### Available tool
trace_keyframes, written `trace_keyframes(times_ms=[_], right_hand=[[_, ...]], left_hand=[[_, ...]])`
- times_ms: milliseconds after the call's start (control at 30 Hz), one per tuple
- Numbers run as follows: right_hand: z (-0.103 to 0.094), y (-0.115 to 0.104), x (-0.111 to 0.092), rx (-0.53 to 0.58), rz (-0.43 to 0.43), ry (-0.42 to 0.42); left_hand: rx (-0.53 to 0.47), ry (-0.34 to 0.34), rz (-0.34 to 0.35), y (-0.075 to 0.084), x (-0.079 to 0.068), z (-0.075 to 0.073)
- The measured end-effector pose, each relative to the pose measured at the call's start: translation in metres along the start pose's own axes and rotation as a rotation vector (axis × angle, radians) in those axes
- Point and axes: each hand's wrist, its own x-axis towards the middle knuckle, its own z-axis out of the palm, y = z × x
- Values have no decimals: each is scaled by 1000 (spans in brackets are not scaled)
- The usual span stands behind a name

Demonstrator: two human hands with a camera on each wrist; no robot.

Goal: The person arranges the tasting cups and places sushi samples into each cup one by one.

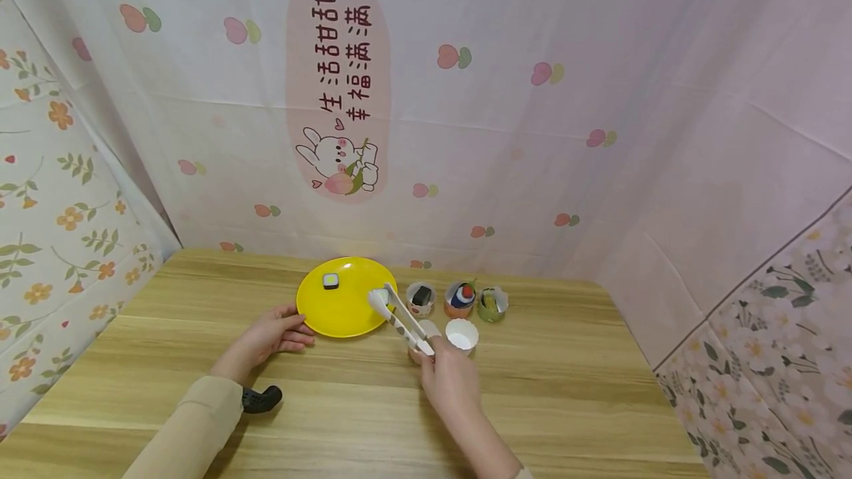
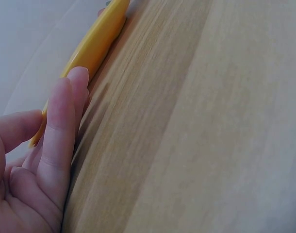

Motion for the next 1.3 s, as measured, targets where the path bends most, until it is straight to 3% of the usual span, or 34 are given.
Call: trace_keyframes(times_ms=[400, 767, 1300], right_hand=[[-8, 10, -8, -14, -44, 24], [-16, 27, -14, -33, -136, 136], [-34, 59, -27, -43, -191, 123]], left_hand=[[7, -3, -3, 0, -2, -1], [3, 6, -5, -1, 1, -2], [8, -5, 7, -1, 0, 0]])
